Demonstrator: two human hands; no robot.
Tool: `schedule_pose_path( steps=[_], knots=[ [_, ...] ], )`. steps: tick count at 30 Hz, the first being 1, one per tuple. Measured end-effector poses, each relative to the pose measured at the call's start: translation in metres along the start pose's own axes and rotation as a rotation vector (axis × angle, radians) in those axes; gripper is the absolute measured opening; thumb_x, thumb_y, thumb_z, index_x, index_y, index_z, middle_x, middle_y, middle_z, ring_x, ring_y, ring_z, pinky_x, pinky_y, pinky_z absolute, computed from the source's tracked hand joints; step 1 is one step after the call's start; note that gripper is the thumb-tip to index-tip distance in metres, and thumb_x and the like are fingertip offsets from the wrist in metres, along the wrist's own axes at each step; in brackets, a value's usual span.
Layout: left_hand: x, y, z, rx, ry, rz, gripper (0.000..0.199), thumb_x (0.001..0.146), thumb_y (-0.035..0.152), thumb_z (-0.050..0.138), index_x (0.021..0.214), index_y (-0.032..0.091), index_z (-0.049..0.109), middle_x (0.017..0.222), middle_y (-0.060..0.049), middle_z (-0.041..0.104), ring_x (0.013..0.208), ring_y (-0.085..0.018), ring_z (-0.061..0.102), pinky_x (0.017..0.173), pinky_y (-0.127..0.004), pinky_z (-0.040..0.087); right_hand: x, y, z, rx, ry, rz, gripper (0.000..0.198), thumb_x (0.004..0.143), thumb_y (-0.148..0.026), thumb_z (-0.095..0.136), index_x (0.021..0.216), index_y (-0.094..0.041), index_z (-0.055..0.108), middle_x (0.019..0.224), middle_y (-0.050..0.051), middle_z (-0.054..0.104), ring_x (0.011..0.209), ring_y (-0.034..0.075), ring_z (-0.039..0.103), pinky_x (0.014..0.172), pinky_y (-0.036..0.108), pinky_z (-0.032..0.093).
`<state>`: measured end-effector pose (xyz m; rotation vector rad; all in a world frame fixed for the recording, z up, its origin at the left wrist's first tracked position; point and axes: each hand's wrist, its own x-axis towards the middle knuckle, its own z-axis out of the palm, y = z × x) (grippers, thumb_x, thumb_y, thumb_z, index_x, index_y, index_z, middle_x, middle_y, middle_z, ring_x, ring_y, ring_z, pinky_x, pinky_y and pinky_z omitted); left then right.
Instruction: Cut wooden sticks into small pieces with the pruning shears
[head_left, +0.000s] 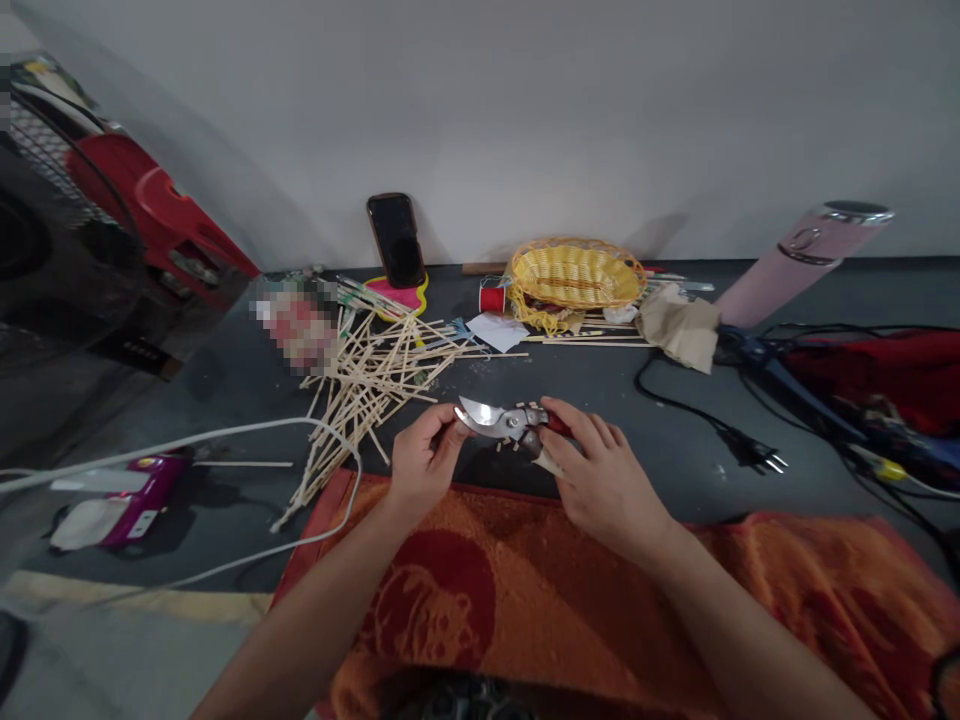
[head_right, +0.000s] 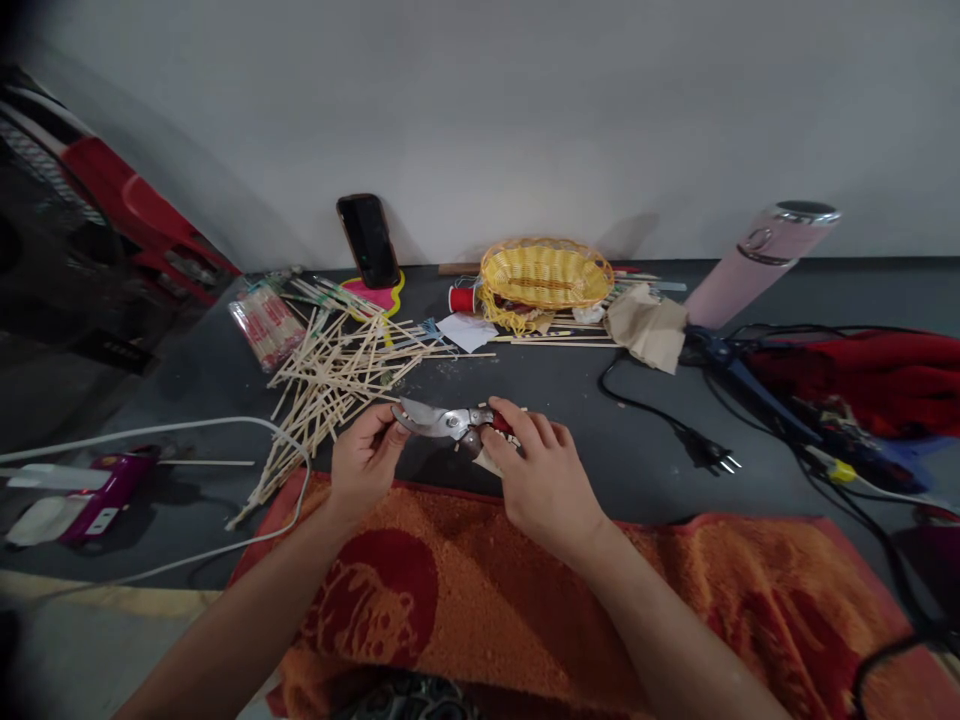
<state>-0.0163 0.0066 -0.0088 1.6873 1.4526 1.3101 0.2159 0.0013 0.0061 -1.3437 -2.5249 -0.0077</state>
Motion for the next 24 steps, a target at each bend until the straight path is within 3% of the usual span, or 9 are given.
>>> schedule_pose_path(
  steps=[16, 24],
  knots=[
    [0.001, 0.002, -0.001, 0.011, -0.027, 0.037, 0.017, 0.089, 0.029, 0.055, 0.087, 0.017, 0.067, 0.078, -0.002, 0.07, 0.07, -0.014, 0.063, 0.067, -0.021, 0.048, 0.0, 0.005, -0.002, -0.032, -0.03, -0.019, 0.041, 0.08, -0.008, 0.048, 0.118, -0.021, 0.056, 0.145, 0.01, 0.039, 0.111, 0.029, 0.047, 0.086, 0.045, 0.044],
    [0.0, 0.009, -0.002, 0.053, -0.026, 0.025, 0.017, 0.089, 0.03, 0.055, 0.084, 0.018, 0.066, 0.075, -0.002, 0.07, 0.069, -0.014, 0.063, 0.066, -0.022, 0.048, 0.0, 0.011, 0.001, 0.035, -0.047, -0.009, 0.04, 0.081, -0.005, 0.045, 0.116, -0.021, 0.055, 0.135, 0.009, 0.049, 0.111, 0.024, 0.051, 0.09, 0.04, 0.046]
  ],
)
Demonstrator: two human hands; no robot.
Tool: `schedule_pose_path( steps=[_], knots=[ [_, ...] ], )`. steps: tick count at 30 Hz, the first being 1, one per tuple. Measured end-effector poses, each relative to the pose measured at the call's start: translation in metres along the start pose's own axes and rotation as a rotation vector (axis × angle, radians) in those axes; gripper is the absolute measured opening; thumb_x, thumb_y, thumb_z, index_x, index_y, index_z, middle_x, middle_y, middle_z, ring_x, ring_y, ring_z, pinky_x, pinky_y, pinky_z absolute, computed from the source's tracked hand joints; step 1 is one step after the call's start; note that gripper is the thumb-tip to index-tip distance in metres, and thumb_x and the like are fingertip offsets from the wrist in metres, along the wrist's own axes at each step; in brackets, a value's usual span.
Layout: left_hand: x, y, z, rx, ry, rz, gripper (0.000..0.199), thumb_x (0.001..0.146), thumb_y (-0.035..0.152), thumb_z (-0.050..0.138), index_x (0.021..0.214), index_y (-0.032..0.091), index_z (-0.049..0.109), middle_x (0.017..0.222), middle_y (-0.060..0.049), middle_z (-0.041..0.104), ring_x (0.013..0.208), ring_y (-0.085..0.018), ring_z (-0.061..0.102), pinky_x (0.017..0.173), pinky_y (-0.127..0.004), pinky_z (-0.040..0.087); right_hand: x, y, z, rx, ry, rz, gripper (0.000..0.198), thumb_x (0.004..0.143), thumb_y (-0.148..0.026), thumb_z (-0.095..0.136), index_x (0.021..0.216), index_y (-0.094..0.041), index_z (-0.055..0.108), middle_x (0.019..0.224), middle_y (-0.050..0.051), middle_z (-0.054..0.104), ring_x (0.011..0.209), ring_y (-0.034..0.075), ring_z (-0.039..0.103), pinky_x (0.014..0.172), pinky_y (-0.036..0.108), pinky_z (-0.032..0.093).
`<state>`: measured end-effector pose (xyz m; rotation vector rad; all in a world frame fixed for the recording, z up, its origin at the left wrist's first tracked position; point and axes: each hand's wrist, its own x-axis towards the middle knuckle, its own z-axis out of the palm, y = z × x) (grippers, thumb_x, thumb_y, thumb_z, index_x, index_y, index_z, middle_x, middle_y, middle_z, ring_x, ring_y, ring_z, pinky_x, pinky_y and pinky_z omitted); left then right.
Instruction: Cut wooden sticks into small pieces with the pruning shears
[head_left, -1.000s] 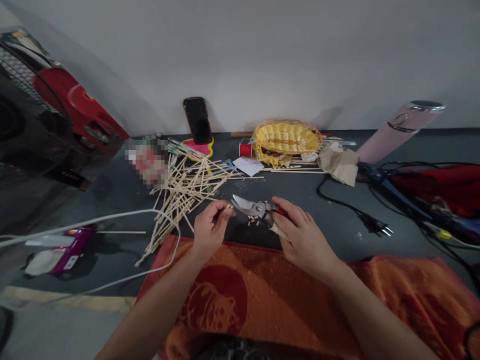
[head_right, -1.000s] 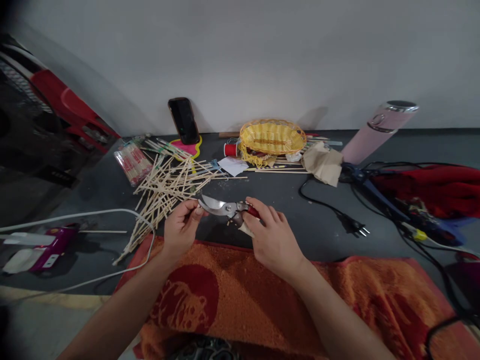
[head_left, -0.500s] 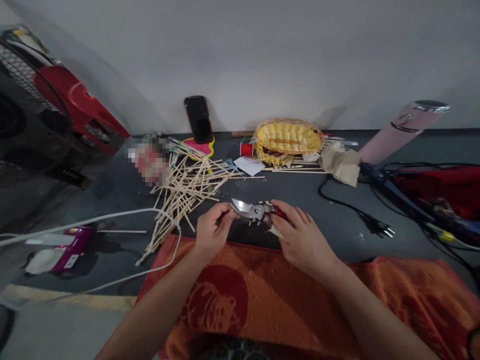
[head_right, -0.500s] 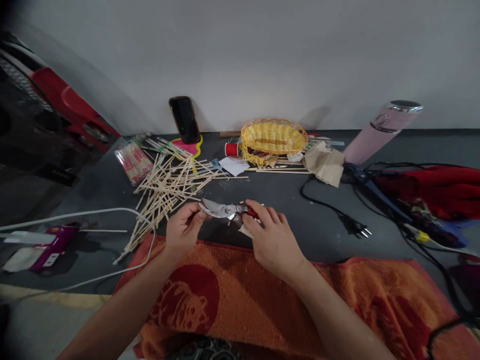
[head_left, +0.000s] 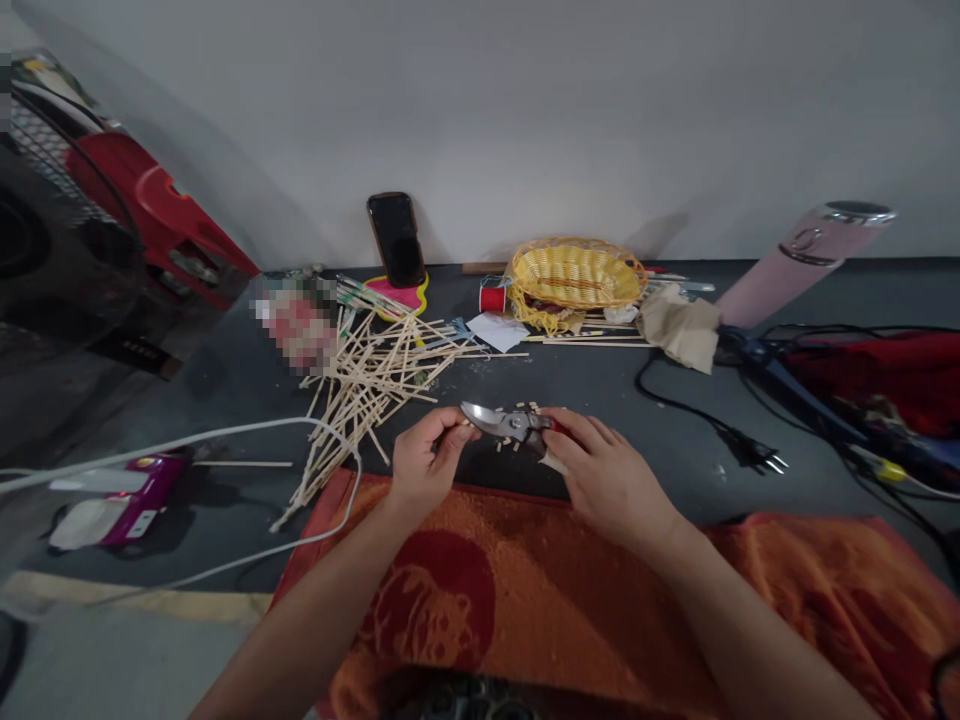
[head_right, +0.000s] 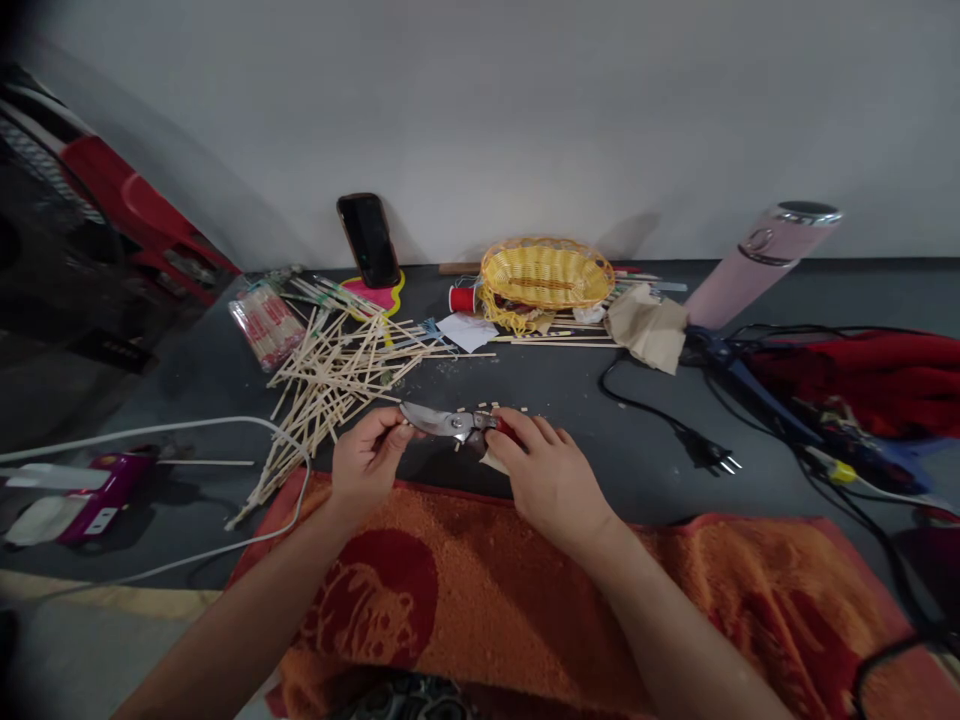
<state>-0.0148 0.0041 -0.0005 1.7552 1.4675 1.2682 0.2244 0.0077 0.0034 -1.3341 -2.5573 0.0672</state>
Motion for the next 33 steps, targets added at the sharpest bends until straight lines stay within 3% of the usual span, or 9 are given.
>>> schedule_pose_path(
  steps=[4, 10, 33],
  knots=[
    [-0.001, -0.001, 0.002, -0.044, 0.043, -0.033, 0.015, 0.089, 0.03, 0.056, 0.089, 0.018, 0.064, 0.077, -0.002, 0.071, 0.069, -0.014, 0.064, 0.067, -0.022, 0.048, 0.0, 0.005, 0.0, 0.024, 0.041, 0.057, 0.043, 0.079, -0.005, 0.045, 0.119, -0.019, 0.053, 0.136, 0.011, 0.048, 0.114, 0.026, 0.049, 0.091, 0.041, 0.046],
    [0.001, 0.0, 0.001, -0.066, 0.045, -0.045, 0.018, 0.089, 0.033, 0.055, 0.085, 0.018, 0.063, 0.076, -0.002, 0.068, 0.068, -0.014, 0.061, 0.065, -0.022, 0.046, -0.001, -0.001, -0.002, 0.039, 0.067, 0.02, 0.043, 0.077, -0.006, 0.049, 0.117, -0.021, 0.054, 0.142, 0.01, 0.041, 0.115, 0.028, 0.047, 0.09, 0.043, 0.044],
    [-0.002, -0.007, 0.003, -0.149, 0.032, -0.053, 0.017, 0.088, 0.032, 0.058, 0.09, 0.017, 0.066, 0.078, -0.002, 0.068, 0.07, -0.013, 0.061, 0.067, -0.022, 0.048, 0.0, -0.016, 0.007, -0.089, -0.007, 0.024, 0.038, 0.084, -0.011, 0.045, 0.12, -0.018, 0.052, 0.147, 0.011, 0.036, 0.114, 0.031, 0.045, 0.085, 0.046, 0.044]
  ],
)
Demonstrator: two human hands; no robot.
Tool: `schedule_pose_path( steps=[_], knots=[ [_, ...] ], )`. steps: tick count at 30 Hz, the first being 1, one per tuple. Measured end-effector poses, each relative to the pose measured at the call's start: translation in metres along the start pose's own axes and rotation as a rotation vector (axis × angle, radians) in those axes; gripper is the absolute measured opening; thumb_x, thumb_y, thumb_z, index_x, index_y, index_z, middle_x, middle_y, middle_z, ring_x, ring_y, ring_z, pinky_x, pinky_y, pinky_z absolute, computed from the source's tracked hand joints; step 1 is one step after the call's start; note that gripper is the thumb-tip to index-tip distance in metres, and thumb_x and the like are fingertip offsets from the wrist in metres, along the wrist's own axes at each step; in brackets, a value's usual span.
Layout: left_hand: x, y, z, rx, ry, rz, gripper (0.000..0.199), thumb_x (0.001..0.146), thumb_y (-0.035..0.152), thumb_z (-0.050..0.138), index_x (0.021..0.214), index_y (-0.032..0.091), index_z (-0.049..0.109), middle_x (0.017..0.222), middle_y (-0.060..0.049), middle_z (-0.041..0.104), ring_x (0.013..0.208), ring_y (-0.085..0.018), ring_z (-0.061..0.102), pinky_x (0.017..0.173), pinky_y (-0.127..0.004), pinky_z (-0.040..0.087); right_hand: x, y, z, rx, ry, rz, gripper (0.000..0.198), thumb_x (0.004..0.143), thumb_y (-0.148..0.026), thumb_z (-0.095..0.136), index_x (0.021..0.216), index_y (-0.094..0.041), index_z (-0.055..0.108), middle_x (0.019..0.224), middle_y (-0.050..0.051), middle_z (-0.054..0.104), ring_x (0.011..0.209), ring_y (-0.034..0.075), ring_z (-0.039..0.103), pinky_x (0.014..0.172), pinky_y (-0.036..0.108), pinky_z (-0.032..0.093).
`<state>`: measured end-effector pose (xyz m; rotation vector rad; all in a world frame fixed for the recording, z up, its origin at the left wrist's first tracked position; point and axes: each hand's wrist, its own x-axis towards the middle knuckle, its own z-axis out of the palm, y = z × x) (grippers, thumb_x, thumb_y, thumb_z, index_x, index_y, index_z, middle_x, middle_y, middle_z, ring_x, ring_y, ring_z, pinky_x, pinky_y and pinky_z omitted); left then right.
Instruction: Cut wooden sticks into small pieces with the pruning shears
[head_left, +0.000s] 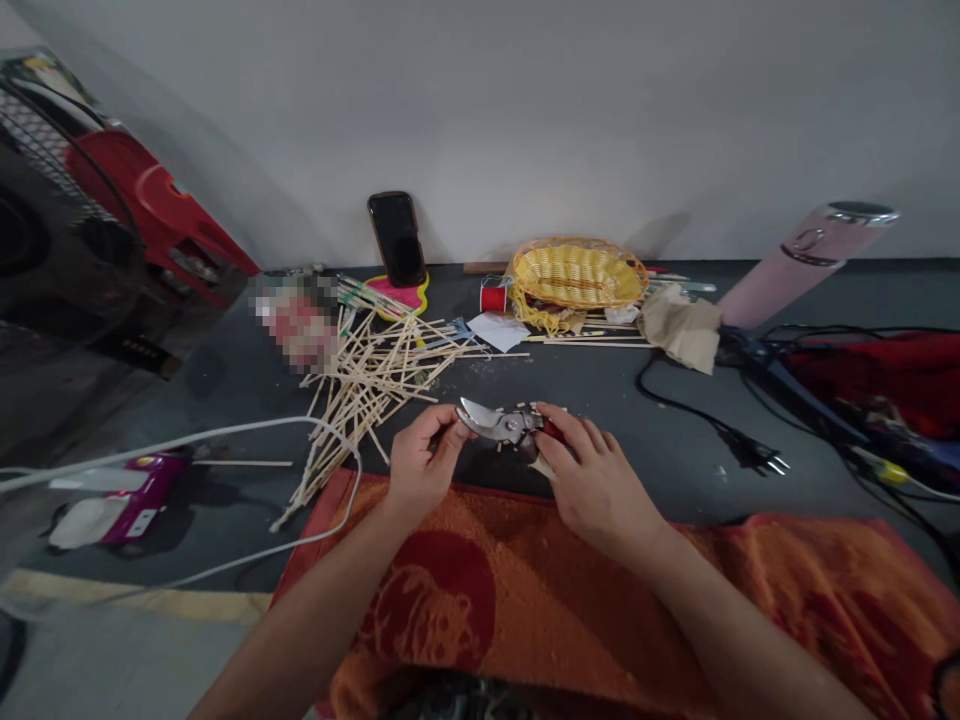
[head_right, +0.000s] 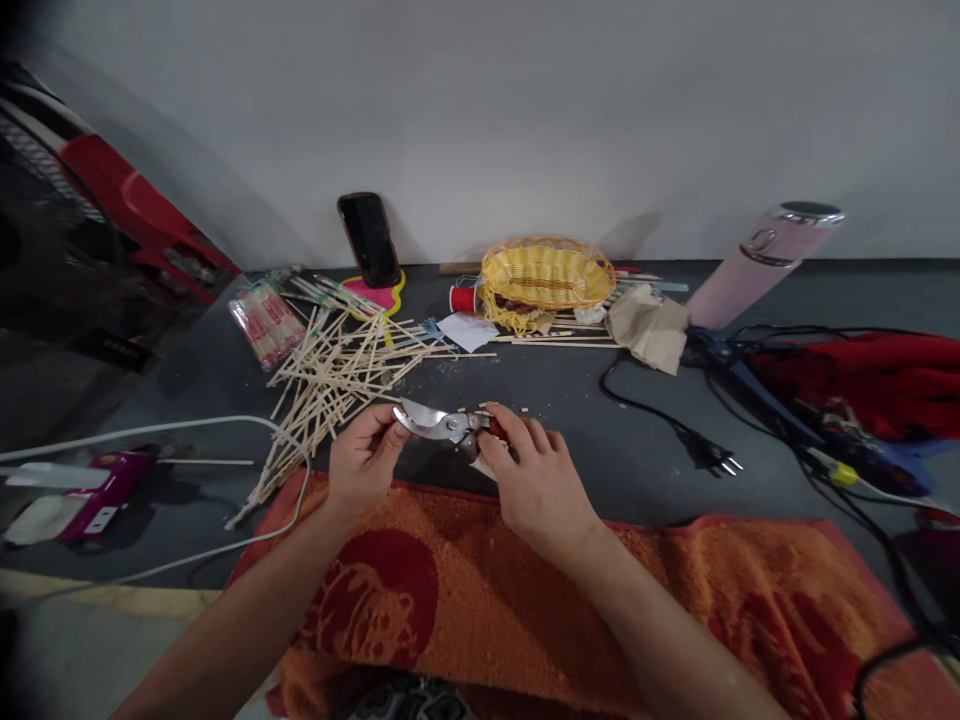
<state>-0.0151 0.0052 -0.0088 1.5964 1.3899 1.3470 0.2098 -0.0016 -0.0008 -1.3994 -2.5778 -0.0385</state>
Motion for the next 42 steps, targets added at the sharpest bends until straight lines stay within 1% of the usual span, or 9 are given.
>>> schedule_pose_path(
  steps=[6, 13, 19, 22, 26, 29, 32, 38, 42],
  knots=[
    [0.0, 0.003, -0.001, 0.026, -0.008, 0.005, 0.016, 0.089, 0.03, 0.056, 0.088, 0.017, 0.065, 0.076, -0.001, 0.067, 0.069, -0.013, 0.06, 0.066, -0.021, 0.046, 0.0, 0.003, 0.005, 0.064, -0.021, -0.007, 0.033, 0.085, -0.009, 0.044, 0.115, -0.017, 0.053, 0.143, 0.012, 0.043, 0.109, 0.029, 0.051, 0.084, 0.045, 0.046],
    [0.001, 0.008, -0.001, 0.065, 0.007, 0.007, 0.014, 0.089, 0.029, 0.057, 0.09, 0.017, 0.063, 0.074, 0.0, 0.07, 0.064, -0.011, 0.059, 0.062, -0.02, 0.045, -0.001, 0.009, 0.017, 0.27, 0.094, -0.012, 0.025, 0.09, -0.012, 0.039, 0.112, -0.016, 0.049, 0.118, 0.015, 0.06, 0.109, 0.025, 0.057, 0.089, 0.042, 0.05],
    [0.002, 0.008, -0.001, 0.049, 0.002, -0.006, 0.018, 0.09, 0.032, 0.054, 0.089, 0.016, 0.063, 0.077, -0.003, 0.07, 0.068, -0.013, 0.061, 0.066, -0.022, 0.046, 0.002, 0.019, 0.008, 0.313, 0.119, 0.172, 0.017, 0.087, -0.014, 0.045, 0.101, -0.019, 0.052, 0.122, 0.014, 0.057, 0.115, 0.027, 0.055, 0.093, 0.044, 0.05],
    [0.002, 0.008, 0.0, 0.035, 0.007, -0.013, 0.019, 0.089, 0.033, 0.055, 0.09, 0.016, 0.062, 0.077, -0.002, 0.069, 0.069, -0.013, 0.061, 0.066, -0.022, 0.046, 0.0, 0.019, 0.006, 0.31, 0.079, 0.146, 0.017, 0.084, -0.011, 0.044, 0.097, -0.02, 0.052, 0.125, 0.013, 0.056, 0.117, 0.026, 0.054, 0.093, 0.042, 0.05],
    [0.002, 0.007, 0.0, 0.03, -0.002, -0.021, 0.019, 0.089, 0.034, 0.055, 0.088, 0.016, 0.062, 0.076, -0.002, 0.068, 0.065, -0.012, 0.058, 0.062, -0.021, 0.045, -0.003, 0.015, 0.007, 0.294, 0.019, 0.092, 0.026, 0.08, -0.008, 0.045, 0.103, -0.019, 0.053, 0.131, 0.012, 0.053, 0.119, 0.025, 0.053, 0.093, 0.04, 0.051],
    [0.003, 0.007, 0.0, 0.033, 0.011, -0.009, 0.018, 0.089, 0.033, 0.056, 0.087, 0.016, 0.062, 0.076, -0.001, 0.067, 0.063, -0.011, 0.057, 0.061, -0.021, 0.044, -0.004, 0.014, 0.008, 0.305, 0.036, 0.07, 0.032, 0.08, -0.008, 0.044, 0.109, -0.019, 0.053, 0.132, 0.012, 0.052, 0.12, 0.023, 0.052, 0.095, 0.038, 0.049],
    [0.003, 0.007, 0.001, 0.01, 0.021, 0.004, 0.017, 0.089, 0.032, 0.056, 0.088, 0.017, 0.062, 0.077, -0.002, 0.067, 0.069, -0.012, 0.06, 0.065, -0.021, 0.045, -0.003, 0.013, 0.004, 0.272, 0.073, 0.024, 0.041, 0.079, -0.007, 0.044, 0.117, -0.017, 0.051, 0.139, 0.013, 0.045, 0.126, 0.024, 0.046, 0.1, 0.04, 0.045],
    [0.002, 0.006, 0.001, -0.007, 0.023, 0.005, 0.019, 0.088, 0.034, 0.058, 0.089, 0.017, 0.064, 0.076, -0.002, 0.067, 0.067, -0.012, 0.058, 0.064, -0.021, 0.045, 0.0, 0.006, -0.002, 0.096, 0.06, 0.003, 0.041, 0.08, -0.008, 0.045, 0.118, -0.019, 0.053, 0.146, 0.012, 0.037, 0.118, 0.03, 0.047, 0.09, 0.046, 0.045],
    [0.001, 0.003, 0.001, -0.011, 0.019, 0.019, 0.019, 0.088, 0.034, 0.058, 0.091, 0.016, 0.066, 0.079, -0.002, 0.067, 0.069, -0.013, 0.059, 0.066, -0.021, 0.046, 0.0, 0.003, -0.002, 0.065, 0.059, 0.01, 0.041, 0.079, -0.009, 0.047, 0.118, -0.019, 0.054, 0.146, 0.011, 0.036, 0.117, 0.03, 0.046, 0.091, 0.045, 0.043]
  ],
)
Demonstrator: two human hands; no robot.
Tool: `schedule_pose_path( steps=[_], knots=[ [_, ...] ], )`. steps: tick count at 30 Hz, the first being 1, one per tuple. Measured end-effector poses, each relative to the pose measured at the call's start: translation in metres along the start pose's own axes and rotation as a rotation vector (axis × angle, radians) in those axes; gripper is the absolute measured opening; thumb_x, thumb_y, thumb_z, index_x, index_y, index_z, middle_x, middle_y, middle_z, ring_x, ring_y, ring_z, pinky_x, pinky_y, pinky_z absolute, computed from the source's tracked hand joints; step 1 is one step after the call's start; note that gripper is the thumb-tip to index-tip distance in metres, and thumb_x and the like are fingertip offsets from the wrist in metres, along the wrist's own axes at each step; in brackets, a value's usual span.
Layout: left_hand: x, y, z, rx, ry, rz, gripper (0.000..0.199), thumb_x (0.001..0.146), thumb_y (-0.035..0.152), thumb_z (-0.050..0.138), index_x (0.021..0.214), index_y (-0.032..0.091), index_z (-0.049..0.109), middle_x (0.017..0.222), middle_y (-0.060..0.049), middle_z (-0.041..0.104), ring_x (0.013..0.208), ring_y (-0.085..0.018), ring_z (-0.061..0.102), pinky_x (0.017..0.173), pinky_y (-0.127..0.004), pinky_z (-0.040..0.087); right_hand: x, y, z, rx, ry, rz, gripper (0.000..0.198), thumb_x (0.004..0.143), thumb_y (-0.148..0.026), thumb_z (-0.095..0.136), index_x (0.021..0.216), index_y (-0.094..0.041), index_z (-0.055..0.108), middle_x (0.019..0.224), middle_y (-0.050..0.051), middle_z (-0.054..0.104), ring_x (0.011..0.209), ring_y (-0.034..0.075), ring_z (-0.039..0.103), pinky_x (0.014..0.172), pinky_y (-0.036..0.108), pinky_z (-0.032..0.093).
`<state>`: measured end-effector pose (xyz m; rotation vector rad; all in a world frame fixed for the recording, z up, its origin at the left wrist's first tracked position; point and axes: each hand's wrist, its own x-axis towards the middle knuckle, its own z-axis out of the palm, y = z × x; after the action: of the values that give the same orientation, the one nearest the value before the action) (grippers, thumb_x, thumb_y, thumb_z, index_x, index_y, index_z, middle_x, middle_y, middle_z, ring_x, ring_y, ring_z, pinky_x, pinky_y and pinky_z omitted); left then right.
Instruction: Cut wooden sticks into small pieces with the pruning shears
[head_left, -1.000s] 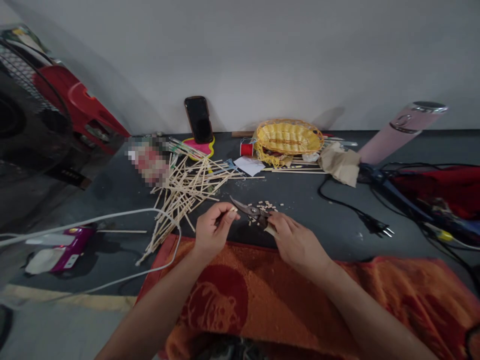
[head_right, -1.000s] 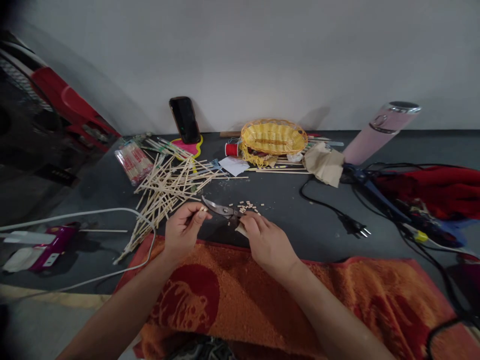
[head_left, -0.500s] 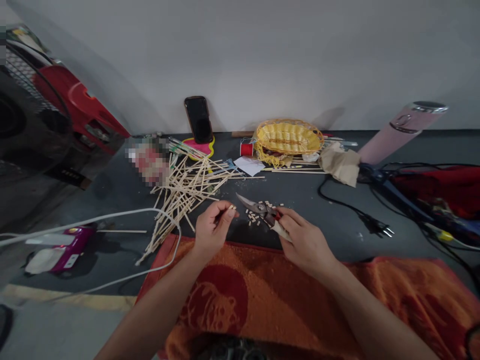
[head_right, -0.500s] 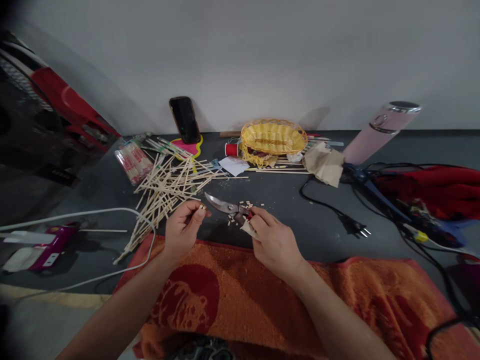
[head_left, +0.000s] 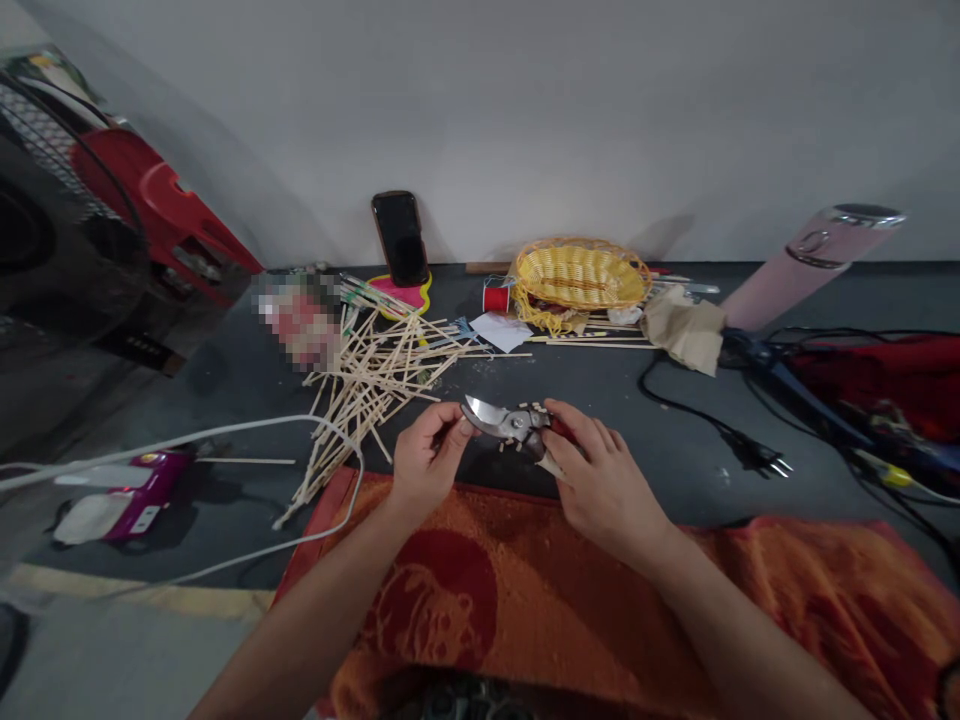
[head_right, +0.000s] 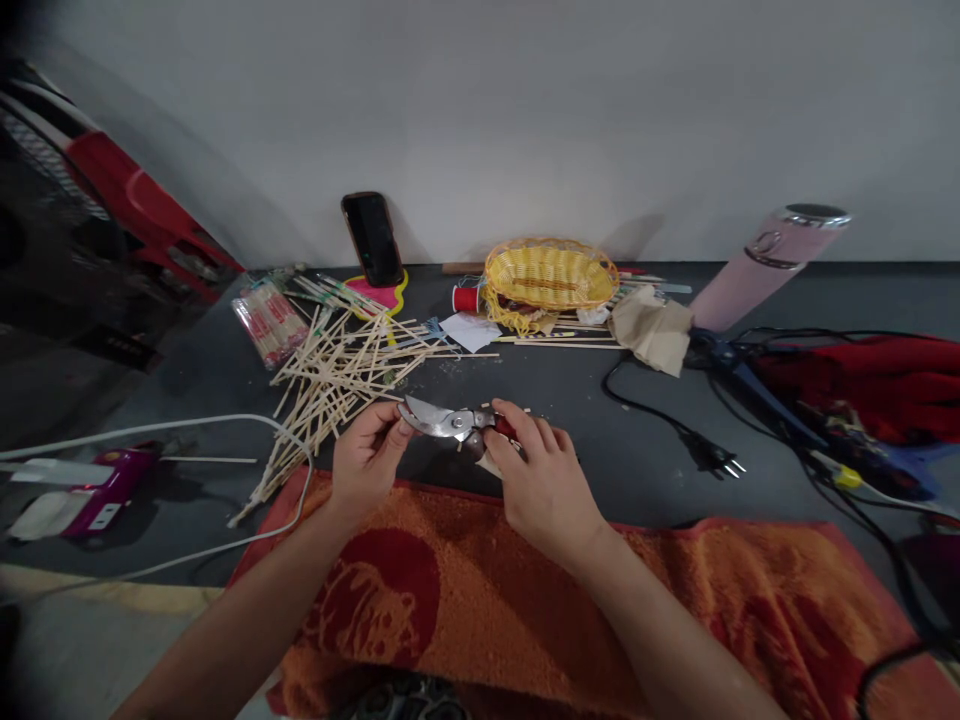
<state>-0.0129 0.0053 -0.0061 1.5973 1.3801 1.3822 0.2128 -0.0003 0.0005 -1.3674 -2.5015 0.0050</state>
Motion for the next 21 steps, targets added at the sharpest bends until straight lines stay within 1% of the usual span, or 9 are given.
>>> schedule_pose_path(
  steps=[10, 14, 17, 19, 21],
  knots=[
    [-0.001, -0.002, 0.0, -0.001, -0.026, 0.002, 0.015, 0.088, 0.03, 0.058, 0.09, 0.017, 0.065, 0.077, -0.001, 0.068, 0.07, -0.012, 0.06, 0.067, -0.021, 0.046, 0.0, -0.001, 0.002, -0.047, -0.061, -0.011, 0.038, 0.082, -0.009, 0.045, 0.118, -0.017, 0.054, 0.144, 0.011, 0.041, 0.11, 0.03, 0.049, 0.086, 0.046, 0.046],
    [-0.001, 0.002, 0.0, 0.042, -0.031, -0.034, 0.018, 0.088, 0.033, 0.056, 0.088, 0.016, 0.065, 0.075, -0.002, 0.067, 0.068, -0.013, 0.059, 0.067, -0.022, 0.046, -0.001, 0.002, 0.006, 0.009, -0.054, -0.028, 0.038, 0.083, -0.006, 0.042, 0.117, -0.018, 0.055, 0.142, 0.012, 0.045, 0.113, 0.029, 0.051, 0.09, 0.047, 0.048],
    [0.0, 0.004, 0.0, 0.065, -0.03, -0.052, 0.021, 0.089, 0.035, 0.055, 0.086, 0.016, 0.064, 0.075, -0.002, 0.067, 0.068, -0.013, 0.059, 0.066, -0.023, 0.046, -0.002, 0.005, 0.006, 0.082, -0.033, -0.047, 0.041, 0.083, -0.004, 0.039, 0.119, -0.019, 0.054, 0.139, 0.012, 0.047, 0.116, 0.027, 0.052, 0.093, 0.044, 0.049],
    [0.0, 0.005, 0.0, 0.07, -0.026, -0.063, 0.021, 0.089, 0.036, 0.055, 0.087, 0.017, 0.064, 0.075, -0.002, 0.068, 0.066, -0.013, 0.058, 0.064, -0.022, 0.045, -0.001, 0.008, 0.003, 0.11, -0.031, -0.034, 0.042, 0.082, -0.004, 0.04, 0.118, -0.02, 0.054, 0.137, 0.011, 0.048, 0.115, 0.025, 0.054, 0.094, 0.041, 0.049],
    [0.0, 0.005, 0.0, 0.067, -0.024, -0.065, 0.02, 0.089, 0.035, 0.055, 0.089, 0.017, 0.063, 0.076, -0.002, 0.068, 0.065, -0.012, 0.057, 0.064, -0.022, 0.044, 0.0, 0.013, 0.001, 0.102, -0.012, 0.025, 0.04, 0.083, -0.005, 0.043, 0.118, -0.021, 0.054, 0.136, 0.01, 0.049, 0.114, 0.024, 0.055, 0.095, 0.039, 0.049]
  ],
)
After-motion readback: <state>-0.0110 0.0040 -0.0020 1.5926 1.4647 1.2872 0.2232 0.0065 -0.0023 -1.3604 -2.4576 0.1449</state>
